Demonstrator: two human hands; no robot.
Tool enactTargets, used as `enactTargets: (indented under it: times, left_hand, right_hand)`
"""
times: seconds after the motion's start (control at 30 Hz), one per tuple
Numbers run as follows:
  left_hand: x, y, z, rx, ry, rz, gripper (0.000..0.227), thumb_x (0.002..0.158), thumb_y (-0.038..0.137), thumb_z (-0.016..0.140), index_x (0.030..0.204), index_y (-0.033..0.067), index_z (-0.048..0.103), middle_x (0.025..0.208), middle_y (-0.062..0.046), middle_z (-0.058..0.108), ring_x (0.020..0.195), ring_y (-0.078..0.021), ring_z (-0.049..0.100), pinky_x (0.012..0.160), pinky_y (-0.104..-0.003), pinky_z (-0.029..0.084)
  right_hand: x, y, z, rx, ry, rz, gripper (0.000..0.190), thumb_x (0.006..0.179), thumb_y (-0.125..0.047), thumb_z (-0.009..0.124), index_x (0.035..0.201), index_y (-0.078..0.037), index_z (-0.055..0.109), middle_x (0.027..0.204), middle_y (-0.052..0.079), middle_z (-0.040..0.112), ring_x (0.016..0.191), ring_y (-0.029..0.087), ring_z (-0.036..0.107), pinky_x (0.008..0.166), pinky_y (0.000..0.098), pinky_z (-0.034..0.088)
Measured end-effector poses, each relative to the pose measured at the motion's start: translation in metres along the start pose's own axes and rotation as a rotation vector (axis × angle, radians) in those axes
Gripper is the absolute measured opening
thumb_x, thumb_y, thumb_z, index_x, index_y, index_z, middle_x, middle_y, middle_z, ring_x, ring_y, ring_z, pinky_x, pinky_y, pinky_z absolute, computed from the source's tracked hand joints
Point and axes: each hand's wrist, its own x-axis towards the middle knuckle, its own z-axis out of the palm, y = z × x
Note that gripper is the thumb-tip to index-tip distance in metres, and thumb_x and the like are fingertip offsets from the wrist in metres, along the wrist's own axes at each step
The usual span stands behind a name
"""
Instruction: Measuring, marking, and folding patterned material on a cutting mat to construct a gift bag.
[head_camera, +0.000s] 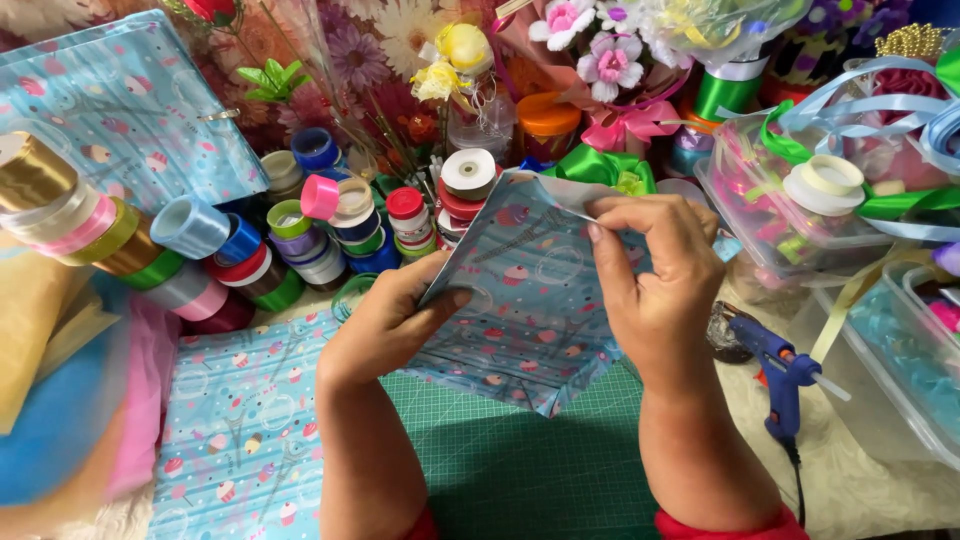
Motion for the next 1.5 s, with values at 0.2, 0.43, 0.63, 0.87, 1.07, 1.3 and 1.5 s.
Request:
enactTargets:
  times: [0.2,0.43,0.63,0.87,1.07,1.3,1.5]
  left_hand:
    - [-0.015,-0.007,-0.003,-0.07,0.013,0.013,0.042,0.098,0.011,0.063,0.139,0.001,0.059,0.093,-0.018,0.077,0.085,-0.016,0.063,0.077,-0.042,0.059]
    - [-0.019,0.025,-0.002,-0.261,-0.009,0.092,0.062,0.106,0.039,0.055,0.154,0.0054,0.034,0.14,-0.018,0.062,0.123,-0.0256,0.066,0.102,-0.037,0.057]
    - [0.0,0.072,-0.019,0.098,-0.208,0.221,0.071,0.104,0.04,0.06,0.159,0.0071,0.03,0.166,-0.013,0.037,0.152,-0.0268,0.046,0.119,-0.043,0.055]
    - [0.019,0.094,-0.026,0.153,-0.498,0.399,0.058,0.088,0.046,0.073,0.126,0.0057,0.057,0.16,-0.018,0.037,0.158,-0.0397,0.034,0.128,-0.058,0.039]
    - [0.012,0.09,-0.024,0.137,-0.496,0.443,0.059,0.082,0.054,0.073,0.116,0.009,0.058,0.156,-0.019,0.041,0.153,-0.0402,0.039,0.122,-0.056,0.044]
    - [0.011,0.09,-0.025,0.05,-0.532,0.505,0.041,0.083,0.046,0.077,0.084,0.0132,0.052,0.145,-0.014,0.05,0.156,-0.0443,0.032,0.129,-0.062,0.035]
    - [0.005,0.1,-0.015,0.052,-0.5,0.518,0.025,0.092,0.02,0.074,0.084,0.0051,0.055,0.086,-0.005,0.064,0.12,-0.036,0.063,0.108,-0.05,0.048]
  right_hand:
    - [-0.008,-0.008,-0.014,0.044,-0.07,0.057,0.006,0.1,-0.001,0.071,0.096,-0.002,0.067,0.096,0.01,0.076,0.093,0.03,0.07,0.105,0.0375,0.043]
    - [-0.004,-0.039,-0.034,0.057,-0.225,0.139,0.008,0.106,-0.006,0.057,0.1,-0.004,0.053,0.116,0.021,0.076,0.115,0.025,0.068,0.118,0.045,0.037]
    - [-0.014,-0.026,-0.041,0.186,-0.193,0.058,0.011,0.1,-0.008,0.066,0.101,0.0,0.059,0.089,0.01,0.068,0.085,0.024,0.065,0.125,0.0532,0.04]
    - [-0.014,-0.016,-0.048,0.566,-0.286,0.023,0.016,0.095,-0.016,0.069,0.107,-0.009,0.062,0.088,0.003,0.067,0.083,0.017,0.065,0.128,0.0515,0.04]
    - [-0.011,-0.012,-0.053,0.684,-0.341,-0.07,0.014,0.093,-0.019,0.068,0.104,-0.011,0.064,0.084,-0.001,0.067,0.076,0.016,0.065,0.123,0.0527,0.041]
    - [-0.008,-0.007,-0.061,0.745,-0.398,-0.083,0.01,0.091,-0.022,0.067,0.094,-0.012,0.065,0.071,0.002,0.064,0.072,0.017,0.066,0.12,0.0521,0.042]
    - [-0.008,-0.009,-0.066,0.703,-0.339,0.022,0.026,0.092,-0.031,0.068,0.104,-0.008,0.065,0.066,-0.006,0.05,0.068,0.012,0.057,0.115,0.0445,0.047]
